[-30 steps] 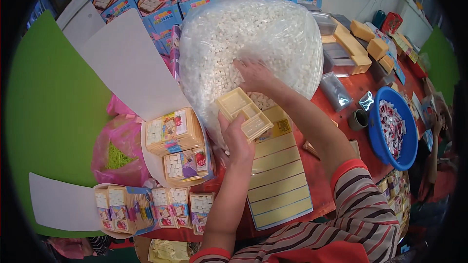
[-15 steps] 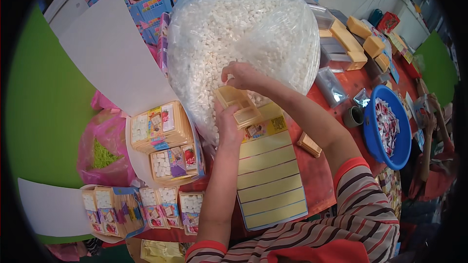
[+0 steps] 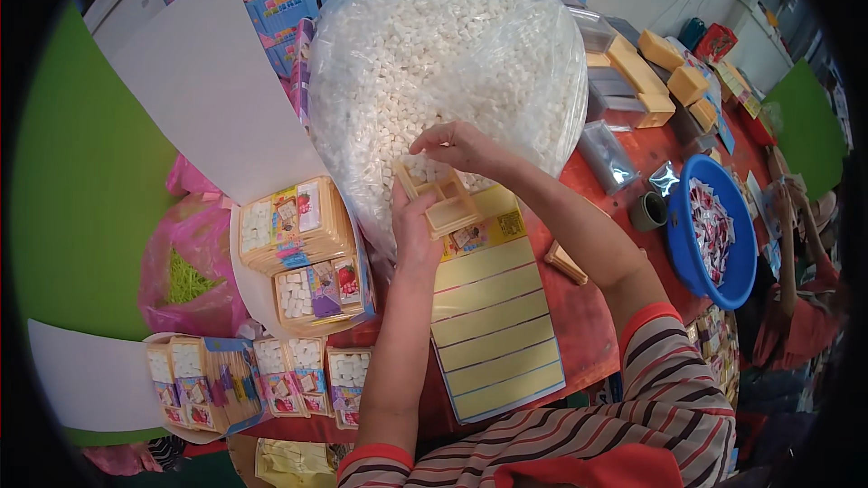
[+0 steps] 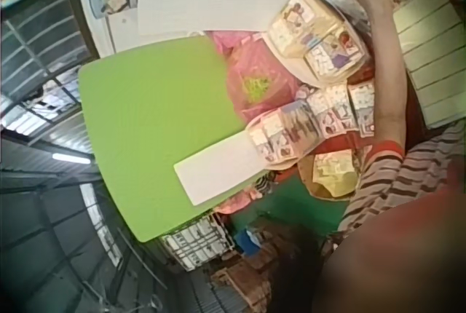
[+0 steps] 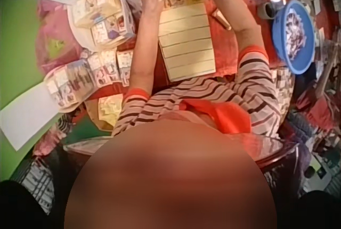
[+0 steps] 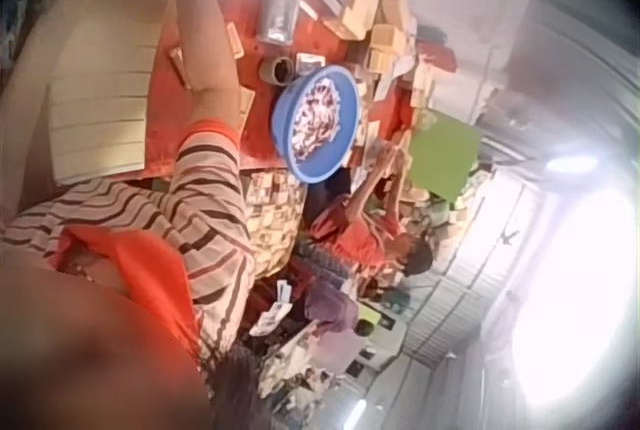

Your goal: The recorder is packaging small white items into plastic trays and then into larger boxes at a workshop table.

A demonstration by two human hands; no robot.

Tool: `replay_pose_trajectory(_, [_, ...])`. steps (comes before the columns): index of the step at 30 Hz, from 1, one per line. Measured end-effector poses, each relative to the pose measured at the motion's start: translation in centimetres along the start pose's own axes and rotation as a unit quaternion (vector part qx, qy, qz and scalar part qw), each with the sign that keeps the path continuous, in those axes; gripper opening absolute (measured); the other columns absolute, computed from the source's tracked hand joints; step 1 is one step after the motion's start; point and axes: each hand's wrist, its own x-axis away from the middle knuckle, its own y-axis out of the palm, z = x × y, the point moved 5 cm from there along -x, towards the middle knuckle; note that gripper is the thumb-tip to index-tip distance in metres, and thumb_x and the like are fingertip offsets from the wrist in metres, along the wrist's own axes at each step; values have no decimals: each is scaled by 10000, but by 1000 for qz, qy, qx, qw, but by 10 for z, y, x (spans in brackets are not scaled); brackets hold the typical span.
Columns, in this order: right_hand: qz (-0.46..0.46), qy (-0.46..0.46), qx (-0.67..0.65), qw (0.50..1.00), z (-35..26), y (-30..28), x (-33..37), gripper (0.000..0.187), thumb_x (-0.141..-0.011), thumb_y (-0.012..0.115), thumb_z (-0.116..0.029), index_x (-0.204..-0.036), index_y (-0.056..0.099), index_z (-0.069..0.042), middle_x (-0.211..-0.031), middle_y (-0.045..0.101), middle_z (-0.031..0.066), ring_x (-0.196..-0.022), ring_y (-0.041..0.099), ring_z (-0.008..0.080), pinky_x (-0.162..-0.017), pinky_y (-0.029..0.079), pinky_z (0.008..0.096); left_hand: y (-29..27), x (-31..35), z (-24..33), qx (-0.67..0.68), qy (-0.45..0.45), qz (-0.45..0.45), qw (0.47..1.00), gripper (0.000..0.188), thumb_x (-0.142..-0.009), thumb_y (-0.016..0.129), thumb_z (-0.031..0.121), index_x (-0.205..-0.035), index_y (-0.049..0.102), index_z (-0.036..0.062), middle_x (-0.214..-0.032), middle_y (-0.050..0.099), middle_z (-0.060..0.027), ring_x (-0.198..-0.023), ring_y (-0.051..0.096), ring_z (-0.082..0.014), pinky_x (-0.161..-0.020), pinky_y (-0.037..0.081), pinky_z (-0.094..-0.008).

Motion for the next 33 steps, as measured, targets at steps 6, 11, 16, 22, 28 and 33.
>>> replay_pose_trajectory(6, [110,-62,35,991,-2,-9,10,316,-860,562,-41,-1163,647,-70,-1124,639,112,-1044,610,258,-880,488,351,11,9,6,-18,15,-19,1000,690,-787,464,-80,-1446,323,67,-1281,503,-131,-1139,561,-264,-942,502,-384])
replay_pose_trajectory(11, [121,36,313,941,18,-21,4,298,-804,572,-63,-1090,658,-67,-1121,620,143,-1053,606,307,-876,483,417,4,14,6,-10,27,9,1000,672,-782,465,-80,-1431,348,50,-1282,509,-128,-1131,562,-257,-951,490,-380])
replay_pose_trajectory(16, [55,-48,537,841,14,-2,2,174,-792,583,-125,-939,669,-90,-948,661,142,-909,657,295,-807,485,422,-4,17,3,-26,26,14,999,651,-780,472,-71,-1414,369,37,-1279,512,-131,-1130,560,-257,-955,480,-374])
replay_pose_trajectory(22, [108,10,211,971,-1,-12,1,132,-819,579,-121,-864,684,-56,-903,670,139,-839,651,335,-779,504,431,-2,19,10,-42,24,6,999,650,-781,482,-61,-1412,365,42,-1254,514,-130,-1124,557,-254,-940,481,-364])
replay_pose_trajectory(28, [51,-85,174,980,-37,6,24,153,-847,583,-112,-920,707,-58,-923,666,155,-862,643,351,-774,508,426,-2,21,3,-41,0,0,999,653,-783,500,-53,-1413,362,46,-1246,515,-117,-1115,556,-249,-925,485,-353])
replay_pose_trajectory(33, [126,-59,163,977,-33,-15,23,155,-832,583,-101,-911,702,-41,-928,661,158,-882,646,348,-788,505,433,7,31,6,-10,19,-7,1000,683,-774,487,-69,-1433,346,45,-1292,511,-136,-1151,557,-267,-944,491,-371])
